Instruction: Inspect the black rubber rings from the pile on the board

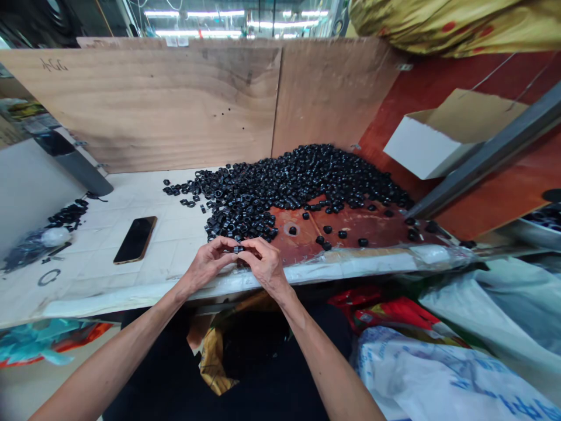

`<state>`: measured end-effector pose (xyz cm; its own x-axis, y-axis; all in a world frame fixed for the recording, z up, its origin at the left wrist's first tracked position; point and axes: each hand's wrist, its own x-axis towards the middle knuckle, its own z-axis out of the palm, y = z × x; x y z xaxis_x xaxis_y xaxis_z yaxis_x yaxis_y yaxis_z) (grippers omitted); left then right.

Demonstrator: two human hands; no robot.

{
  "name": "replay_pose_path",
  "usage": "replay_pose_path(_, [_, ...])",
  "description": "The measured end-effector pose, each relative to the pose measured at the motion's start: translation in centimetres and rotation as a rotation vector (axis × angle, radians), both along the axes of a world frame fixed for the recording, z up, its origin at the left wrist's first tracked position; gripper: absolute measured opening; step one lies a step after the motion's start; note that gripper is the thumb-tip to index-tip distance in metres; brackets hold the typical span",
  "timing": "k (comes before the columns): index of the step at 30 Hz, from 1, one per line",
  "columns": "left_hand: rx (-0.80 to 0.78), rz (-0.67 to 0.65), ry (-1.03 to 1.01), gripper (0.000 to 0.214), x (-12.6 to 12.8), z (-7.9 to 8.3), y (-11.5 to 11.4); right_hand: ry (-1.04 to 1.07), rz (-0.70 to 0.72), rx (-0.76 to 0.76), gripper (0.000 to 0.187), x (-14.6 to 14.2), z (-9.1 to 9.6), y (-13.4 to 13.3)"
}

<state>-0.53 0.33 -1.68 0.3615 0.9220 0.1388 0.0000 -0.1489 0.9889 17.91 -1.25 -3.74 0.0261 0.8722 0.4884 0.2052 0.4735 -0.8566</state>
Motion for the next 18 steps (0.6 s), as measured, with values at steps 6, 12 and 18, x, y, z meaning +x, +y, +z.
replay_pose_path(6, [0.084,-0.012,-0.01,0.022,0.1,-0.1,-0.1,-0.054,-0.037,-0.07,0.021,-0.2,-0.3,-0.2])
replay_pose_path(12, [0.092,-0.022,-0.035,0.021,0.2,-0.2,-0.1,-0.065,0.025,-0.026,0.01,0.2,0.7,-0.6])
replay_pose_path(18, [0.073,-0.018,-0.031,0.019,0.2,0.1,-0.2,0.002,0.04,0.041,0.008,0.3,0.7,-0.4])
